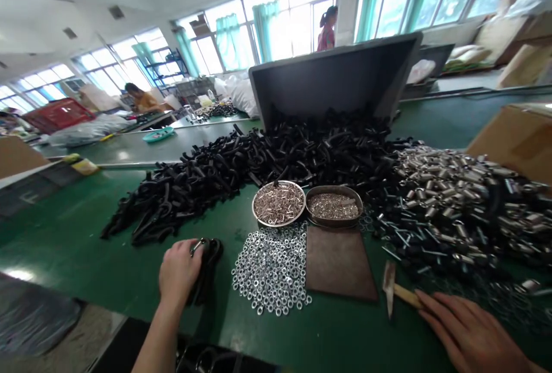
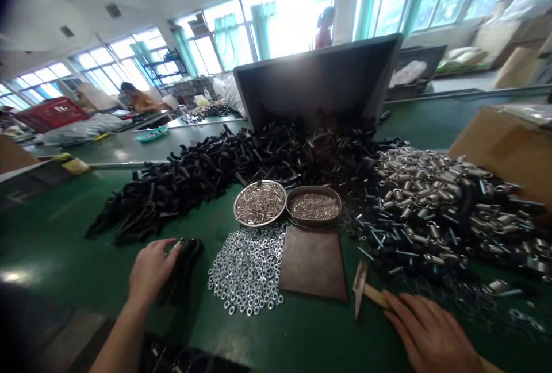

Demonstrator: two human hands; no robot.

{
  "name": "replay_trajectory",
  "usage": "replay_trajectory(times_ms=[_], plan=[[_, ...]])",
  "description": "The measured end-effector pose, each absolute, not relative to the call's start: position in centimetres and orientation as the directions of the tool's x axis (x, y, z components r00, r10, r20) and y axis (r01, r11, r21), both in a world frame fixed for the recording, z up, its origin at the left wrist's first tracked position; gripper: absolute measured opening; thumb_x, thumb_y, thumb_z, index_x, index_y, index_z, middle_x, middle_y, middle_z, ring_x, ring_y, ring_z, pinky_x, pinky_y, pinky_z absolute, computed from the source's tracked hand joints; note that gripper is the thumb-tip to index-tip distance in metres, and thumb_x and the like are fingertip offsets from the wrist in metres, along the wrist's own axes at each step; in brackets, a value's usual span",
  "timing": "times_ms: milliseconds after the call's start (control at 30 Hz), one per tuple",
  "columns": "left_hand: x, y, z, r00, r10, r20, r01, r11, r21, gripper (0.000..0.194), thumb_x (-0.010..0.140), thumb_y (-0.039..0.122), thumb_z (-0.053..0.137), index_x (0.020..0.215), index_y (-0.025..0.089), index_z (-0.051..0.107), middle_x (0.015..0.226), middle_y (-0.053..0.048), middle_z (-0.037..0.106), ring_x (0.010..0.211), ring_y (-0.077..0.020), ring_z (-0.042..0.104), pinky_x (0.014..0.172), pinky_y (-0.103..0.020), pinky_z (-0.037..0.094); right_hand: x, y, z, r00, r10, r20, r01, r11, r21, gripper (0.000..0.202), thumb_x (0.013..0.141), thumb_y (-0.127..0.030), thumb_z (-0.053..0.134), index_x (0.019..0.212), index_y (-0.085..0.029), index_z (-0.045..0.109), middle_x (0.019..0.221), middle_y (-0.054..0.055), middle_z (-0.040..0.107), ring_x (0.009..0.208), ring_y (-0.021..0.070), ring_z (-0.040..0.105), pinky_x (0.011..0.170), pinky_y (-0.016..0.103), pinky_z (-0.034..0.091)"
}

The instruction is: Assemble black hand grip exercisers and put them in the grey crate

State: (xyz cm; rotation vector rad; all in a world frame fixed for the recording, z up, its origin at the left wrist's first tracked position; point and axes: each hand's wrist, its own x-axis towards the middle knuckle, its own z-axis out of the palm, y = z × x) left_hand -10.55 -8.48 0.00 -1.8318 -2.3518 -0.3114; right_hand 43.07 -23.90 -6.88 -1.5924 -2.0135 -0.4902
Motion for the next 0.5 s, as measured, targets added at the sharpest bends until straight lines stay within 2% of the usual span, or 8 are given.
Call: replay_trajectory(times_ms=[100,200,333,500], plan=[[-3.1,-3.7,1.7,0.011,0.946,0.323,0.981,-0.073,0.178,0.029,0.085,0.033,0.045,0.101,0.018,0.064,0.107,-0.009,0.064,0.101,-0.0240,0.055,0.090,-0.033,0.042,42.0,-22.2,-5.9,-0.314,0.722,0.616,0.938,0.338,0.083,0.030,0.091,-0.031,0.041,0.102,-0.022,0.067,0.092,0.007,0.067,0.084,0.0214,0.060,0.080,0.037,0.042],[4.4,2.7,3.3,0.188,0.946,0.263,0.956,-0.238,0.174,0.028,0.087,0.030,0.044,0.103,0.020,0.064,0.114,-0.006,0.062,0.108,-0.0206,0.052,0.093,-0.029,0.040,40.5,-20.3,-4.7,-0.337,0.698,0.632,0.916,0.397,0.049,0.028,0.090,-0.024,0.042,0.106,-0.020,0.065,0.093,0.008,0.065,0.087,0.0191,0.060,0.082,0.033,0.044],[10.7,10.9,3.8,0.212,0.961,0.177,0.959,-0.240,0.152,0.028,0.081,0.027,0.052,0.106,0.021,0.064,0.110,-0.009,0.065,0.108,-0.0231,0.054,0.088,-0.030,0.043,38.4,-18.6,-3.4,-0.336,0.706,0.623,0.887,0.459,-0.041,0.031,0.087,-0.016,0.042,0.109,-0.021,0.065,0.095,0.007,0.065,0.092,0.0177,0.060,0.080,0.029,0.048],[13.7,16.4,2.4,0.145,0.989,0.016,0.984,-0.146,0.100,0.034,0.077,0.020,0.051,0.109,0.011,0.059,0.101,-0.022,0.066,0.094,-0.0307,0.062,0.074,-0.036,0.047,37.3,-18.1,-2.0,-0.284,0.760,0.585,0.888,0.438,-0.137,0.032,0.085,-0.008,0.041,0.105,-0.018,0.064,0.091,0.008,0.065,0.087,0.0183,0.059,0.076,0.031,0.050]])
